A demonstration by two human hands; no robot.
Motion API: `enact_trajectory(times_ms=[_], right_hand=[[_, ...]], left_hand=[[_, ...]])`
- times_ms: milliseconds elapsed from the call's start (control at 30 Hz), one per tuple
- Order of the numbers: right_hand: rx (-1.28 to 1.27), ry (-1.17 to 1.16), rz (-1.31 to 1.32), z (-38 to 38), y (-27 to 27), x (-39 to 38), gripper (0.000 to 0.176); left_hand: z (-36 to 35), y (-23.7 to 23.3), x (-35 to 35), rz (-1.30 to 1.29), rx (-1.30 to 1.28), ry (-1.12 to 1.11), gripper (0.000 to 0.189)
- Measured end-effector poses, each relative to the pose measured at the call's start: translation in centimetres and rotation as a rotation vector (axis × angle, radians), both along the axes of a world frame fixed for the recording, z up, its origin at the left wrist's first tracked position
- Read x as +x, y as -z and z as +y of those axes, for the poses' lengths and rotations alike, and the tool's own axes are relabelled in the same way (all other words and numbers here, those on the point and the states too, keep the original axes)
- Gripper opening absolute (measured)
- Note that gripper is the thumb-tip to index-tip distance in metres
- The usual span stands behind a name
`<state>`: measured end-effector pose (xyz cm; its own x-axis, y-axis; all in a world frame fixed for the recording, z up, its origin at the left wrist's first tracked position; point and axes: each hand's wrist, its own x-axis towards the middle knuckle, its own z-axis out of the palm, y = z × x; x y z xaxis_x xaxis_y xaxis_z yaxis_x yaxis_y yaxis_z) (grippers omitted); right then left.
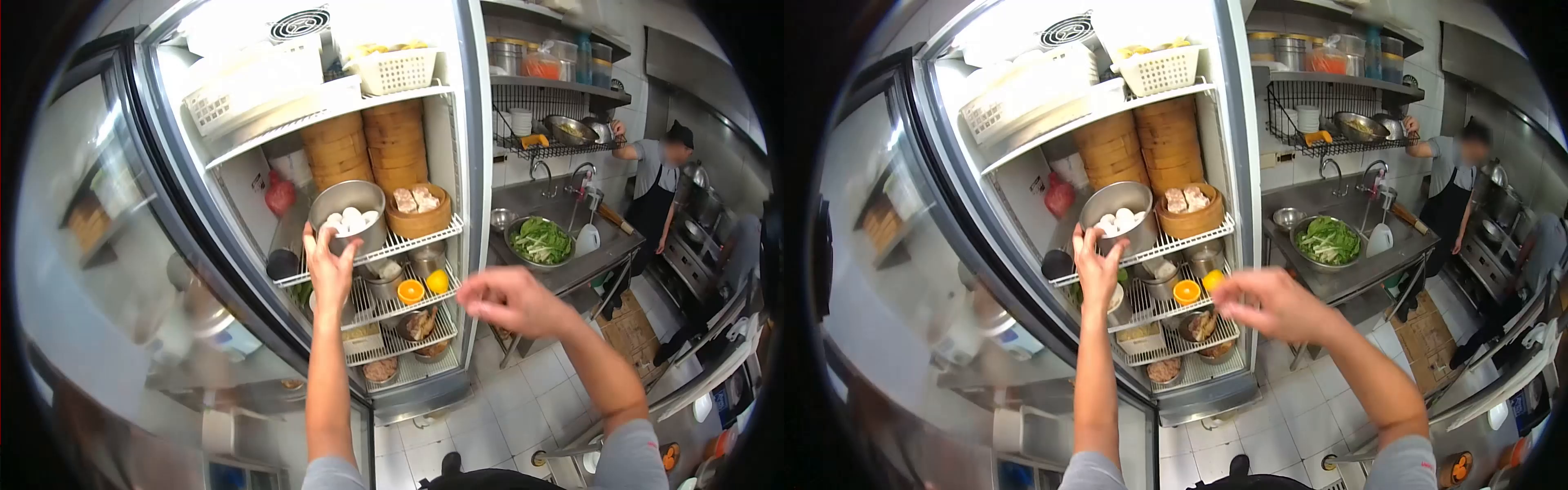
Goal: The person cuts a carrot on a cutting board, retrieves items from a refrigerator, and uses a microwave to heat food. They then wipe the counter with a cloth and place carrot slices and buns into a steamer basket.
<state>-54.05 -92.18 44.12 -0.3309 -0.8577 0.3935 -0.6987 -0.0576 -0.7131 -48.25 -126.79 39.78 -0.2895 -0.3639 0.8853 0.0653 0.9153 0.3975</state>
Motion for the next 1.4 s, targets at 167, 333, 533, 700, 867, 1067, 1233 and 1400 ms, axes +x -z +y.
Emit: enact_trajectory(times_ms=[167, 333, 533, 700, 867, 1067, 1233, 1400], right_hand=[[-0.18, -0.016, 0.379, -15.1, -7.6, -4.7, 0.026], [0.411, 0.002, 0.712, -25.1, -8.5, -7.4, 0.049], [0.6, -0.043, 0.699, -26.4, -7.6, -6.2, 0.062], [0.634, -0.207, 0.49, -27.9, -6.9, -8.0, 0.067], [0.563, -0.236, 0.005, -28.8, -6.1, -8.5, 0.093], [0.667, -0.225, 0.037, -27.6, -7.7, -7.4, 0.109], [0.651, -0.29, -0.067, -28.5, -6.8, -8.4, 0.098], [0.613, -0.316, -0.163, -29.3, -6.5, -9.4, 0.061]], left_hand=[[0.5, 1.3, 1.2, 0.071, -0.033, 0.092, 0.036], [0.0, 1.9, 1.1, 0.119, -0.119, 0.099, 0.037], [-1.2, 2.0, 0.9, 0.132, -0.076, 0.133, 0.037], [-2.3, 1.5, 1.1, 0.096, -0.062, 0.171, 0.044], [-2.6, 0.9, 1.0, 0.102, -0.04, 0.203, 0.051], [-1.4, 0.4, 0.9, 0.133, -0.07, 0.183, 0.058], [-0.8, -0.1, 0.7, 0.122, -0.122, 0.152, 0.057], [-0.7, -0.7, 0.4, 0.078, -0.006, 0.155, 0.055]])
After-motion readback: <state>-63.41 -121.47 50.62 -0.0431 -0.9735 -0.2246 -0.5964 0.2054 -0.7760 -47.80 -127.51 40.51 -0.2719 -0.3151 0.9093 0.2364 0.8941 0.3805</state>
